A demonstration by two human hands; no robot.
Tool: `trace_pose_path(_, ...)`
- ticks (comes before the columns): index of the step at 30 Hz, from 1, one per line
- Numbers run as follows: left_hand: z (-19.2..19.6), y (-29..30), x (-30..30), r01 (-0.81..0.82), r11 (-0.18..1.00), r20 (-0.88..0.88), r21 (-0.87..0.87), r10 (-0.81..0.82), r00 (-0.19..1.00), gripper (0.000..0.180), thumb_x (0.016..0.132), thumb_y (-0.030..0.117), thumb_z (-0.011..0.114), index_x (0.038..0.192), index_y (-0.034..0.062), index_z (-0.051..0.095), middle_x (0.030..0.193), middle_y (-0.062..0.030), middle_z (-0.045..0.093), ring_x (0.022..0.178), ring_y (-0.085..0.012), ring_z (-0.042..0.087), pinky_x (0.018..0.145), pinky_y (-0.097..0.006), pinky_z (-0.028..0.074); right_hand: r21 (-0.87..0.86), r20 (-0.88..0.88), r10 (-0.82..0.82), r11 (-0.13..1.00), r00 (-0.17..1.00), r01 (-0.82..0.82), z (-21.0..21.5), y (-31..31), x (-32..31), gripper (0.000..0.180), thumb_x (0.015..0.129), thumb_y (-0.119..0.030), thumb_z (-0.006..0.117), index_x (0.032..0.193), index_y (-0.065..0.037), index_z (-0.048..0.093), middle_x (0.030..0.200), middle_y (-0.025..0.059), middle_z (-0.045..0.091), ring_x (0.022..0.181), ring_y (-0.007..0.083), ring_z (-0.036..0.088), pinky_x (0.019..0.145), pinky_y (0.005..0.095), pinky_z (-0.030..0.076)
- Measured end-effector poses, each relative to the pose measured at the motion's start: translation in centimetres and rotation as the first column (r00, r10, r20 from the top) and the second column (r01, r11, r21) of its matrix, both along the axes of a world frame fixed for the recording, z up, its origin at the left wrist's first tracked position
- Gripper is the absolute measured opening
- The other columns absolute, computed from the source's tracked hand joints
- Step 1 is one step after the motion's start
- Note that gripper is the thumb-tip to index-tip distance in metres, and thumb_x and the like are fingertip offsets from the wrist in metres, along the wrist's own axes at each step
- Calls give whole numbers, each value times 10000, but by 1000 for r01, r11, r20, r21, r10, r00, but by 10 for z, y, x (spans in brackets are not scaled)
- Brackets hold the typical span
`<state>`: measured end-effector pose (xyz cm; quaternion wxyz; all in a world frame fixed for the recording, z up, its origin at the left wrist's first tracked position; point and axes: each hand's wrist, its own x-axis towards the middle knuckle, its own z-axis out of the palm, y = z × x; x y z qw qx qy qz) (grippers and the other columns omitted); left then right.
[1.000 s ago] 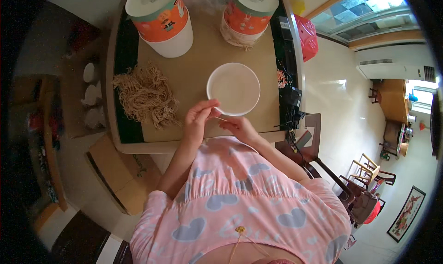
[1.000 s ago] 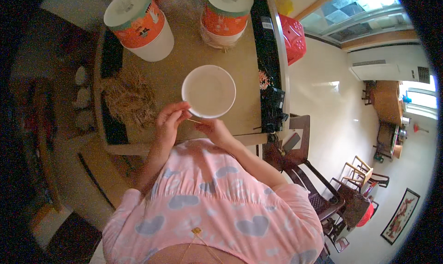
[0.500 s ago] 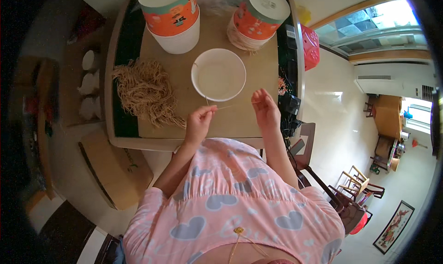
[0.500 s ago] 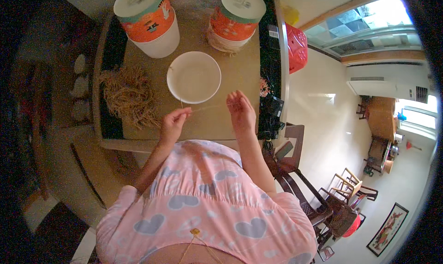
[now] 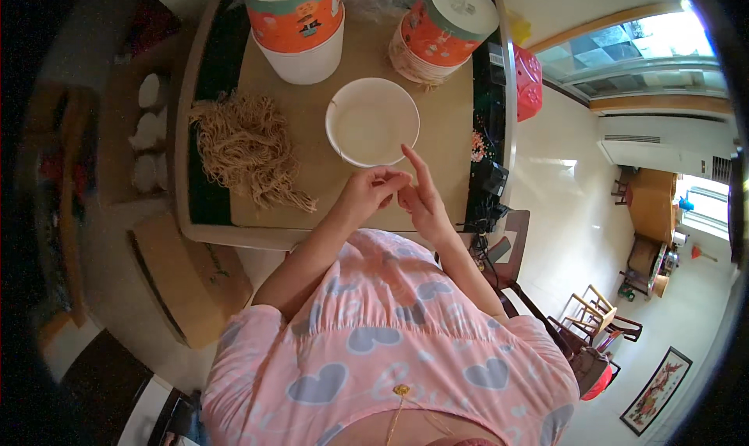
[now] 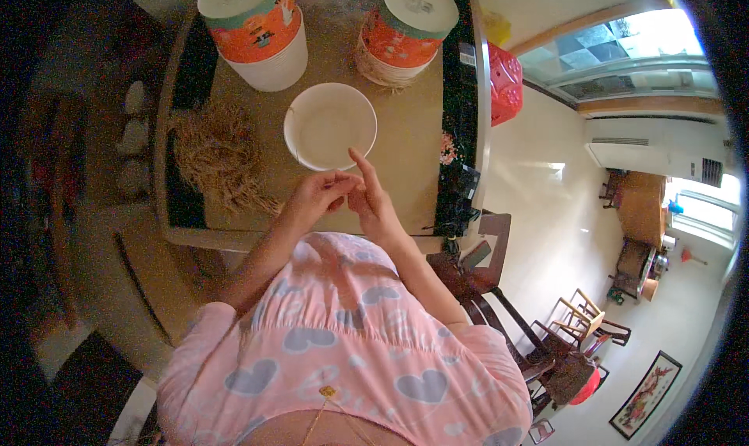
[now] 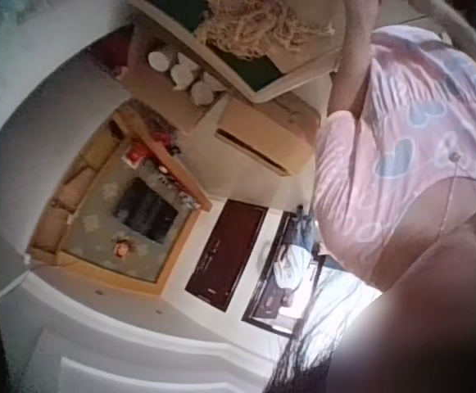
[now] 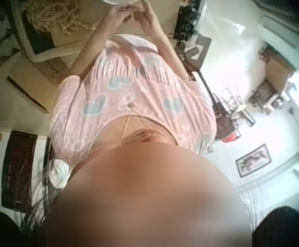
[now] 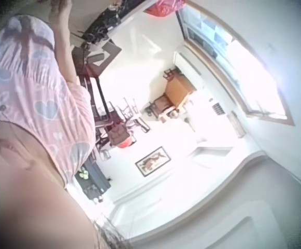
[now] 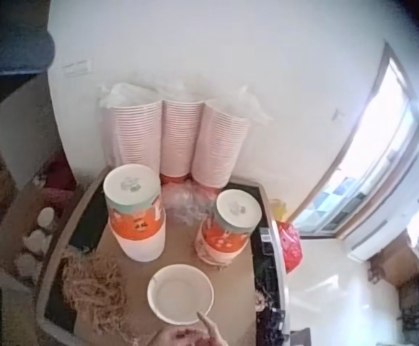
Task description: Organizing decorative paper cups and placing shredded material into a container.
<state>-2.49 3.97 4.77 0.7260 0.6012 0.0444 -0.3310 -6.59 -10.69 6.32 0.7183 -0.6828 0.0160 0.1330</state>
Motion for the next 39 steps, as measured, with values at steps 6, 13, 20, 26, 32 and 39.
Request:
trace_pose_path(6,-12,-14,1,-86,995,193,47,76,978,105,835,104,637,809,2,637,664,5,593,566,-57,500,517,-225,409,-190,28,-152,970,988,154,-12,1,-1,445,909,-39,512,1311,-48,320,642,-1,441,582,62,388,539,214,359)
trace_pose_path(13,-19,-21,10,-214,939,441,267,78,894,185,757,112,719,692,-6,592,650,-96,589,558,-161,544,532,-300,429,-330,152,-257,897,954,294,-30,-5,3,112,888,-53,574,979,-11,522,662,-16,507,605,30,414,513,194,356)
trace_pose_path(20,-24,-37,36,-258,899,633,355,-29,773,173,751,116,717,739,11,579,651,-88,551,617,-228,554,593,-308,455,-315,104,-492,808,864,498,-37,-22,14,62,859,-60,609,847,-5,582,666,-24,523,606,32,430,534,191,366)
trace_pose_path(26,-41,-44,47,-173,812,638,557,-285,716,171,713,93,681,843,51,578,799,-105,602,808,-290,586,721,-394,470,-265,121,-516,806,848,529,-57,-35,32,84,861,-76,614,863,5,590,711,19,576,655,54,505,583,199,421)
trace_pose_path(32,3,-16,69,-169,884,567,436,-124,814,94,736,37,629,826,7,629,710,-124,659,640,-218,658,588,-301,501,-188,137,-470,852,872,488,-54,-21,50,66,859,-54,601,899,-6,581,859,53,595,760,102,577,655,239,489)
trace_pose_path(39,-6,8,71,0,958,354,287,-106,929,169,796,18,622,963,-4,628,844,-23,651,760,-84,597,707,-234,480,-185,235,-410,871,881,454,-48,-3,48,84,838,-43,620,886,-3,563,882,81,578,790,146,588,664,277,509)
